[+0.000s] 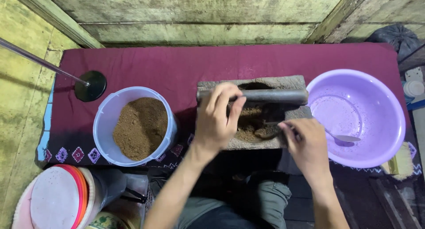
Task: Grinding a brown substance using a stone mortar and pestle and transferring the ground material into a bowl with a spoon.
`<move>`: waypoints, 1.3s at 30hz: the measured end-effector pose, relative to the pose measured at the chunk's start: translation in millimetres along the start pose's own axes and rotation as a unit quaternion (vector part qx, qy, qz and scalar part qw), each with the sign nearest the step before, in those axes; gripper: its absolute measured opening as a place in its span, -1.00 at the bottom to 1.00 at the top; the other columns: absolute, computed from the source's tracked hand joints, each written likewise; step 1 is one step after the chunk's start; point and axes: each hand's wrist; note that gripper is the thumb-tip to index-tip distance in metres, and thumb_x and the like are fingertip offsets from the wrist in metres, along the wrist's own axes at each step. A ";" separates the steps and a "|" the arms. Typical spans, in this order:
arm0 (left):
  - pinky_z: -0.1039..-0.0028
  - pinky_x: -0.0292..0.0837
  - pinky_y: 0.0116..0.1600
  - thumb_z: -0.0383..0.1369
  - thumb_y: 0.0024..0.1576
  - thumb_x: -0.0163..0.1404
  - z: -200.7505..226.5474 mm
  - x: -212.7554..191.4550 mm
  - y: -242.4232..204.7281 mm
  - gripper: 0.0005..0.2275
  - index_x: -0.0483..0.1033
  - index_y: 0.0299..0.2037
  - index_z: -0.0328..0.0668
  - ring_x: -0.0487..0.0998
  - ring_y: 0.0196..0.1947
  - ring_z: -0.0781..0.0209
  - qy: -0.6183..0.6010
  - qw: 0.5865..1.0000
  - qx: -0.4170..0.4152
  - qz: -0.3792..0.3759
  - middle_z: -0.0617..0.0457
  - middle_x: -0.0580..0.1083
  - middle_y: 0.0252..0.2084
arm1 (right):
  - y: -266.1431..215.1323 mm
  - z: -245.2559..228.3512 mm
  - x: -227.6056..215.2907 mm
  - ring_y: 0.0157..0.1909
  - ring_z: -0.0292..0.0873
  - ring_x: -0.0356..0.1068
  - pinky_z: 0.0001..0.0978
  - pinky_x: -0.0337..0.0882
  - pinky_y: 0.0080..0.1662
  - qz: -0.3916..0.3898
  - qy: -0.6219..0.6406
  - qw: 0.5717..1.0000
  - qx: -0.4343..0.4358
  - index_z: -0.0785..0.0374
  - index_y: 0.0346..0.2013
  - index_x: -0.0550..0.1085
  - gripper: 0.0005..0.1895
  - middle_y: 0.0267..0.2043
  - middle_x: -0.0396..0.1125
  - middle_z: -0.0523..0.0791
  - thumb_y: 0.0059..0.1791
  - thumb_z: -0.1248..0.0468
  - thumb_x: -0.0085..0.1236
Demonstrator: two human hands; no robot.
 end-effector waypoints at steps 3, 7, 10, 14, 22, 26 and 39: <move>0.21 0.44 0.10 -0.16 0.39 -0.28 25.5 -0.1 -16.3 -0.68 0.47 -0.15 -0.19 0.56 -0.10 0.02 -0.264 0.953 -0.146 0.028 -0.08 0.50 -0.16 | -0.8 -11.9 -13.7 -0.30 -0.12 0.43 -0.37 0.33 -0.18 0.017 0.009 1.000 -0.022 0.16 -0.25 0.59 -0.92 -0.37 0.46 -0.20 0.00 0.39 0.34; 0.37 0.48 0.01 -0.16 0.40 -0.29 5.7 32.6 -37.6 -0.64 0.51 -0.25 -0.19 0.59 -0.16 0.14 -0.334 0.918 -0.195 0.084 -0.03 0.55 -0.20 | 11.6 -9.9 -10.6 -0.24 -0.10 0.42 -0.30 0.34 -0.10 0.056 -0.053 0.994 -0.077 0.16 -0.21 0.61 -0.90 -0.27 0.50 -0.18 0.01 0.40 0.35; 0.41 0.49 -0.14 -0.18 0.41 -0.40 -7.8 42.0 -48.4 -0.58 0.48 -0.34 -0.18 0.59 -0.33 0.16 -0.341 0.904 -0.225 0.127 -0.02 0.56 -0.33 | 12.6 -11.2 5.2 -0.16 -0.03 0.45 -0.20 0.38 -0.07 0.027 -0.045 0.991 -0.126 0.13 -0.26 0.58 -0.88 -0.14 0.49 -0.15 -0.04 0.38 0.34; 0.49 0.46 -0.23 -0.18 0.43 -0.44 -7.6 42.7 -52.0 -0.51 0.45 -0.46 -0.15 0.57 -0.50 0.21 -0.360 0.882 -0.241 0.183 -0.01 0.54 -0.47 | 1.2 -29.8 4.1 -0.18 -0.02 0.48 -0.22 0.39 -0.09 -0.035 0.005 0.988 -0.148 0.19 -0.38 0.51 -0.91 -0.31 0.48 -0.13 0.02 0.32 0.15; 0.53 0.44 -0.24 -0.20 0.44 -0.43 -4.5 41.4 -49.2 -0.49 0.44 -0.53 -0.17 0.57 -0.53 0.22 -0.374 0.872 -0.253 0.190 -0.03 0.53 -0.49 | 6.3 -33.1 8.6 -0.35 -0.03 0.49 -0.34 0.46 -0.22 0.007 0.073 0.997 -0.012 0.23 -0.31 0.58 -0.90 -0.43 0.45 -0.06 0.08 0.31 0.17; 0.43 0.43 -0.09 -0.18 0.43 -0.36 -4.3 41.9 -47.8 -0.55 0.47 -0.42 -0.21 0.57 -0.38 0.16 -0.357 0.884 -0.260 0.156 -0.07 0.53 -0.37 | 29.5 -40.8 7.3 -0.49 -0.02 0.45 -0.26 0.40 -0.29 -0.062 0.074 0.995 -0.029 0.24 -0.21 0.50 -0.97 -0.54 0.40 -0.11 0.05 0.37 0.16; 0.36 0.44 0.08 -0.02 0.40 -0.34 -7.5 36.6 -40.7 -0.55 0.45 -0.27 -0.21 0.56 -0.13 0.13 -0.335 0.886 -0.319 0.033 -0.10 0.54 -0.14 | 15.7 -20.6 -4.5 -0.48 -0.13 0.34 -0.41 0.33 -0.28 -0.039 0.092 0.994 0.036 0.19 -0.15 0.56 -0.91 -0.41 0.48 -0.17 0.08 0.41 0.18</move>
Point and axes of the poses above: each hand's wrist, its own y-axis towards the middle knuckle, its own x-axis out of the palm, z = x × y
